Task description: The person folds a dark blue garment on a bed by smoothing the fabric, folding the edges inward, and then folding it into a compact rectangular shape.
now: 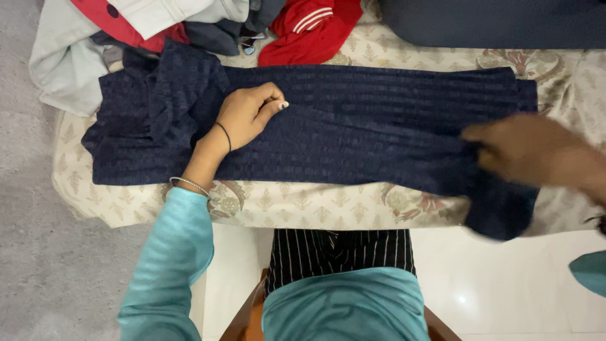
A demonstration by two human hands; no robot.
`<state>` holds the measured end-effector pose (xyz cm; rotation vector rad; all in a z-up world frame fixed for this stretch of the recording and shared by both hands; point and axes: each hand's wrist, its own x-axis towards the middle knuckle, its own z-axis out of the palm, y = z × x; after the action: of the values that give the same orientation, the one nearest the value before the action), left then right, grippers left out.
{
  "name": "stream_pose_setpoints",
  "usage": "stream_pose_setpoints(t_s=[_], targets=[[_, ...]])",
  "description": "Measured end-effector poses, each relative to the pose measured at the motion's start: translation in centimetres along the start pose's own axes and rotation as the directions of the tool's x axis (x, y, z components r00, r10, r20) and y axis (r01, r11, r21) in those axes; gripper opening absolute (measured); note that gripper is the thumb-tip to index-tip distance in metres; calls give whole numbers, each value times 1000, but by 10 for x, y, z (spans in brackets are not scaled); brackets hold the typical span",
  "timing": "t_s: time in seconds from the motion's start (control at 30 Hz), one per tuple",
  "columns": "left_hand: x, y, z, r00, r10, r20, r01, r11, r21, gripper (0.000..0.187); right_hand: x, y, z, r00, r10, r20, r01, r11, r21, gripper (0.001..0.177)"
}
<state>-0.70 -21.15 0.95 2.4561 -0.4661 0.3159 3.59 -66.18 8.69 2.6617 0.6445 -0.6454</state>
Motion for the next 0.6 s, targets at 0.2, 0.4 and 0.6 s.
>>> stream_pose_setpoints(t_s=[0.2, 0.4, 0.6], targets=[[-4, 3, 1, 995, -9, -98, 15, 998, 61, 15, 63, 101, 30, 989, 146, -19, -146, 989, -8, 46], [-4, 7, 2, 995, -28, -91, 46, 978, 205, 22, 90, 132, 77, 988, 138, -70, -130, 986, 103, 41], [0, 9, -4, 996, -76, -47, 82, 987, 141, 37, 79, 147, 77, 953, 221, -210, 6, 675, 737, 27]])
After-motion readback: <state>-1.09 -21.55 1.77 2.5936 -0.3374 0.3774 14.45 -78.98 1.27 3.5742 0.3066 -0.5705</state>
